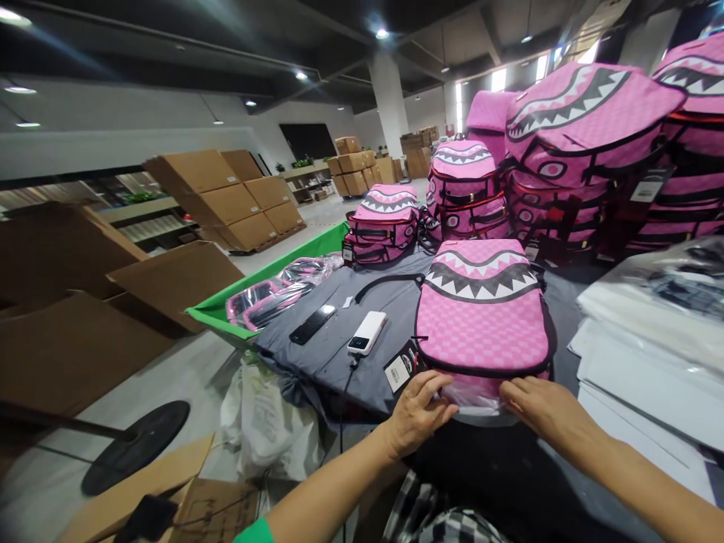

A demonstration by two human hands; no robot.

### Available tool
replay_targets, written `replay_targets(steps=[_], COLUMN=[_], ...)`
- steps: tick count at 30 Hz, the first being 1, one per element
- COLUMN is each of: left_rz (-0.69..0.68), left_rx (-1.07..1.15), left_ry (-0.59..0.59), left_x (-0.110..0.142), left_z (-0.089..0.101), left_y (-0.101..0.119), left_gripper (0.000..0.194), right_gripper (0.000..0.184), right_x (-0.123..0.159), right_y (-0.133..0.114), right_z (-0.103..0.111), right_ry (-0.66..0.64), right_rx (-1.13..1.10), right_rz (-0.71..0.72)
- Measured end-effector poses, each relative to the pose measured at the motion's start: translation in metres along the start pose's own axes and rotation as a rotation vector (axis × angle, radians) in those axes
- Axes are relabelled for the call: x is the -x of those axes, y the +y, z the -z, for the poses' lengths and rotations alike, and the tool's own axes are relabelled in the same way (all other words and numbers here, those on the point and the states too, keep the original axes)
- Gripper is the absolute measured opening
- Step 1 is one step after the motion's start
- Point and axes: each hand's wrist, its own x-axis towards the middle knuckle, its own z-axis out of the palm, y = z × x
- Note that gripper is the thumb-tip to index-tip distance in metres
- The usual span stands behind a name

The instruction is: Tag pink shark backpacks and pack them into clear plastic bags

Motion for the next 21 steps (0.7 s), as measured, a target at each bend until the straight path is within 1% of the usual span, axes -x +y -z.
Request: replay_targets(steps=[3,4,6,7,9,10,11,12,13,14,16,18,19,21], left_rz=[-0.131,-0.168,-0.219,-0.230,-0.204,-0.181,-0.161,-0.149,-0.150,-0.167,-0.249,-0.410,-0.509,-0.700], left_rx=[0.027,0.048,0.090,0.102,0.098,0.089,0.079,0.068,0.062,0.065,0.094,0.137,0.151,0.160], left_ry=[-0.097,-0.145,-0.271,-0.343,-0.488,-0.546,-0.589,-0.616,-0.621,-0.603,-0.510,-0.414,-0.384,-0.360], left_x=[-0.010,-0.015,-0.027,-0.033,-0.043,-0.046,-0.049,-0.050,-0.050,-0.049,-0.048,-0.048,-0.049,-0.054], left_z=[0.004,0.006,0.008,0.009,0.010,0.010,0.010,0.010,0.009,0.010,0.011,0.014,0.016,0.017], left_y=[-0.011,-0.014,-0.019,-0.021,-0.023,-0.023,-0.024,-0.025,-0.026,-0.028,-0.033,-0.039,-0.042,-0.047], left_gripper=[0.015,0.017,0.033,0.044,0.064,0.068,0.066,0.059,0.049,0.039,0.024,0.014,0.013,0.015], right_gripper=[0.022,0.023,0.025,0.028,0.032,0.031,0.029,0.026,0.023,0.021,0.020,0.016,0.015,0.016], right_x=[0.002,0.003,0.002,0.001,-0.002,-0.003,-0.005,-0.006,-0.007,-0.008,-0.009,-0.012,-0.015,-0.022], right_y=[0.000,0.001,0.002,0.003,0.005,0.007,0.008,0.010,0.012,0.015,0.019,0.023,0.024,0.023], right_z=[0.001,0.002,0.005,0.006,0.006,0.005,0.004,0.002,0.000,-0.002,-0.005,-0.006,-0.005,-0.001], right_ry=[0.161,0.202,0.244,0.260,0.283,0.278,0.255,0.221,0.186,0.153,0.108,0.079,0.056,0.012], right_rx=[0.114,0.136,0.160,0.168,0.170,0.160,0.139,0.111,0.090,0.086,0.112,0.162,0.181,0.208], right_rz=[0.131,0.157,0.222,0.273,0.369,0.392,0.381,0.348,0.307,0.275,0.265,0.303,0.325,0.371])
